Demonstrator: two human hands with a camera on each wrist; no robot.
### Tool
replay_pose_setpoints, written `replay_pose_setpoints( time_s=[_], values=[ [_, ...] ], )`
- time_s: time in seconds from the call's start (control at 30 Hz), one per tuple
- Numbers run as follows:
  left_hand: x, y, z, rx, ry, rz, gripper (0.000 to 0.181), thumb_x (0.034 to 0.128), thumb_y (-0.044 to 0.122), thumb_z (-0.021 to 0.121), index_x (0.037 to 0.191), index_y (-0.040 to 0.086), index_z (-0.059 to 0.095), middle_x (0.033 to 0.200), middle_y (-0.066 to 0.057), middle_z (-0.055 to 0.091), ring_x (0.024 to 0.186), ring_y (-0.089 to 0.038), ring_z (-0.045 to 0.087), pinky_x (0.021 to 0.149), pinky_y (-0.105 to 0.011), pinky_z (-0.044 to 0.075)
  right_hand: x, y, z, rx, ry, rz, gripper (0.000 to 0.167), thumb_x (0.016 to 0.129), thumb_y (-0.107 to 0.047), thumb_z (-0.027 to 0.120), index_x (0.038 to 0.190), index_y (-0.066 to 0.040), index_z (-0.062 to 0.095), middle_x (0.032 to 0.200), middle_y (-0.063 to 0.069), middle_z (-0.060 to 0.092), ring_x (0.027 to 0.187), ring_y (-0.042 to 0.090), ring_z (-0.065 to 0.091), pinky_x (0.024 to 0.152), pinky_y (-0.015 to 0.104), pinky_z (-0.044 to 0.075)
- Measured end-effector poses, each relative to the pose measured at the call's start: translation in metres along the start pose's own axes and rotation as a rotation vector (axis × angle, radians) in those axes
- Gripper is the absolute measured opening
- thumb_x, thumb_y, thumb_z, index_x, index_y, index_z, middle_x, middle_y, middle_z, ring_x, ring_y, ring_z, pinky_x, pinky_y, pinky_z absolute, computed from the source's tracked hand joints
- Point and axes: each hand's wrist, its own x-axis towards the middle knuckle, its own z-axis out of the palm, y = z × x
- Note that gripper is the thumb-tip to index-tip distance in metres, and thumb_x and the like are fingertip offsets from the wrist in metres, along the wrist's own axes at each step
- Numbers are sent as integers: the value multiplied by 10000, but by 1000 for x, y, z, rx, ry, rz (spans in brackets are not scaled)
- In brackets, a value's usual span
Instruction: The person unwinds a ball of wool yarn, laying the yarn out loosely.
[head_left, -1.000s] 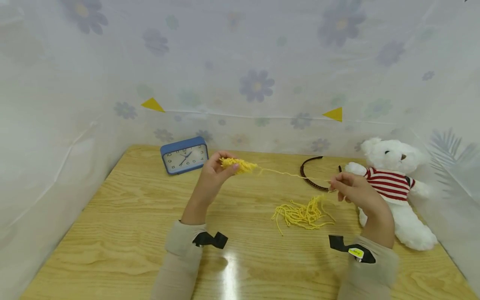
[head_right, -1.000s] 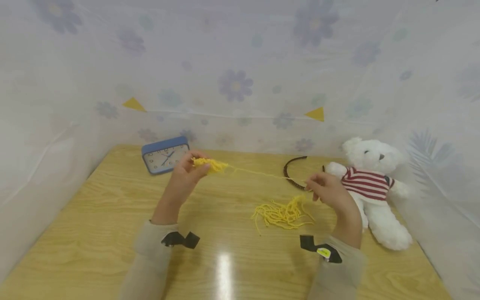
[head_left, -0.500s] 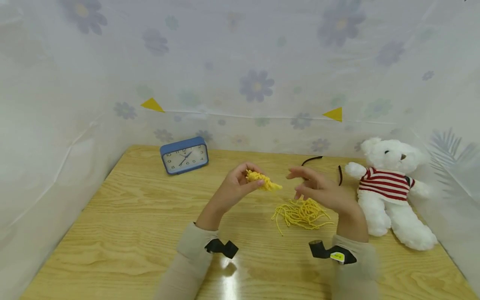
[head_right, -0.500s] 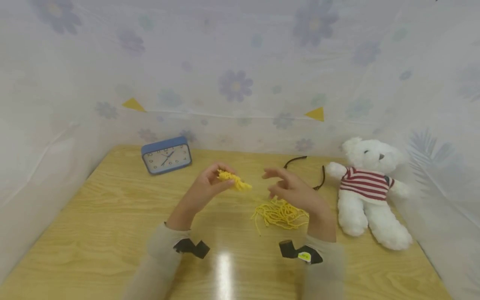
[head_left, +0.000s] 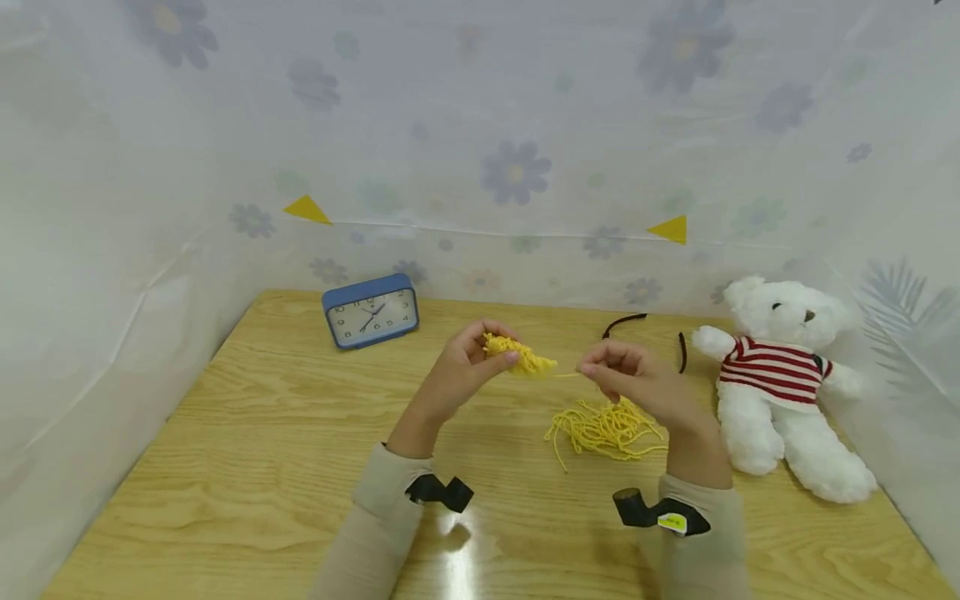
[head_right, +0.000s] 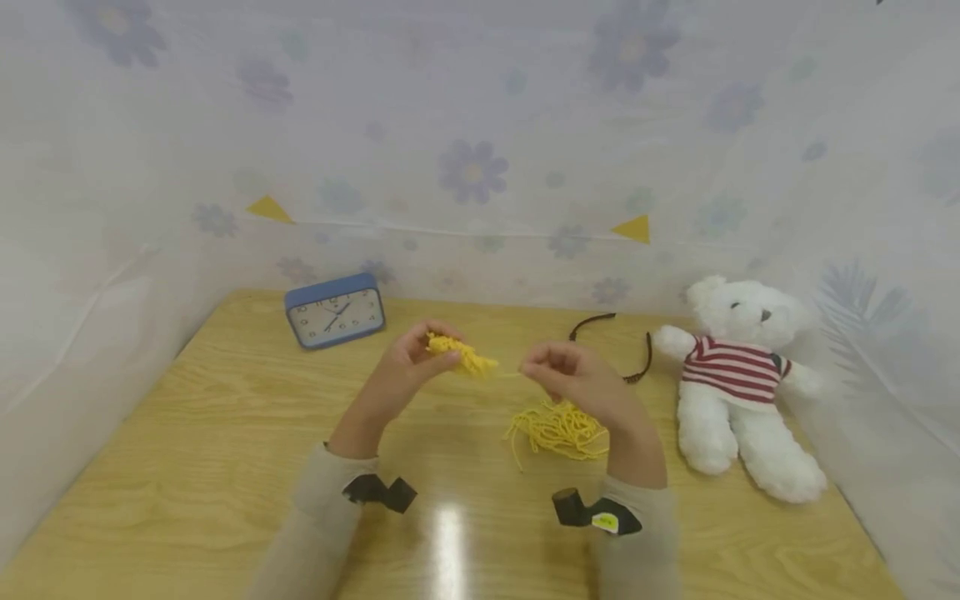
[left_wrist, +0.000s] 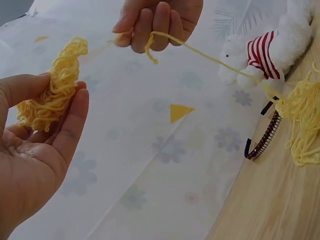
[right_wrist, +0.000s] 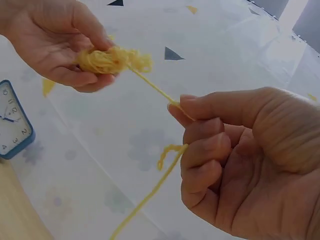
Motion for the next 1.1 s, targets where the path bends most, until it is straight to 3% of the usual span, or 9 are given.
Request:
replay_pose_setpoints(
  time_s=[0.2, 0.37, 0.47, 0.57, 0.7, 0.83, 0.97, 1.03, 1.1],
  values=[
    [-2, 1, -10, -4, 62, 23, 270, 937, 30, 572, 1184, -43, 489, 1113, -107, 519, 918, -161, 577, 824, -278, 526, -24, -6, -24, -156, 241, -13, 104, 960, -1, 514, 977, 17, 615, 633, 8, 436, 521, 163, 369, 476, 302, 349],
    [-4, 5, -18, 3, 122, 46, 238, 939, 39, 574, 1158, -30, 511, 1093, -95, 517, 889, -150, 582, 819, -291, 529, -44, -2, -45, -428, 254, 60, 124, 957, -49, 546, 1024, -5, 641, 810, -59, 575, 622, 106, 448, 514, 261, 385],
    [-5, 7, -23, 12, 167, 71, 211, 940, 24, 565, 1140, -25, 517, 1090, -98, 505, 878, -152, 587, 815, -286, 532, -53, 4, -55, -471, 297, 97, 116, 954, -68, 559, 1011, -51, 659, 802, -71, 563, 619, 111, 422, 508, 267, 367],
    [-6, 8, -27, 25, 204, 82, 201, 943, 25, 560, 1130, -31, 515, 1092, -106, 503, 890, -151, 593, 823, -272, 529, -59, 9, -62, -378, 441, 144, 107, 958, -103, 562, 987, -114, 665, 724, -80, 535, 596, 106, 431, 506, 252, 372],
    [-8, 11, -31, 8, 244, 82, 206, 946, 23, 551, 1139, -35, 507, 1108, -124, 503, 918, -144, 594, 846, -258, 520, -63, 9, -70, -120, 686, 211, 84, 941, -153, 596, 906, -156, 672, 611, -62, 510, 554, 87, 451, 525, 203, 377],
    [-9, 13, -35, -36, 291, 101, 186, 943, -5, 537, 1127, 5, 513, 1060, -103, 533, 892, -125, 592, 824, -237, 520, -66, 6, -76, 191, 995, 258, 84, 891, -125, 659, 816, -92, 678, 568, -21, 508, 492, 84, 452, 490, 170, 401],
    [-10, 15, -41, -76, 340, 127, 162, 949, -11, 524, 1109, 14, 513, 1005, -58, 548, 866, -123, 587, 800, -230, 522, -68, 4, -82, 473, 1286, 222, 129, 834, -37, 701, 721, -1, 648, 534, 28, 477, 406, 112, 422, 363, 204, 388],
    [-10, 17, -44, -98, 362, 131, 153, 953, -13, 516, 1099, 29, 517, 1012, -50, 551, 876, -129, 588, 807, -235, 523, -70, 5, -85, 547, 1357, 192, 151, 818, 9, 697, 686, 30, 629, 504, 45, 455, 375, 124, 407, 334, 213, 379],
    [-11, 19, -46, -115, 379, 138, 152, 955, -21, 506, 1085, 55, 525, 1020, -56, 549, 884, -135, 588, 810, -238, 523, -73, 7, -88, 566, 1341, 204, 158, 832, 8, 679, 683, 24, 631, 507, 46, 465, 373, 126, 412, 335, 215, 387]
  ],
)
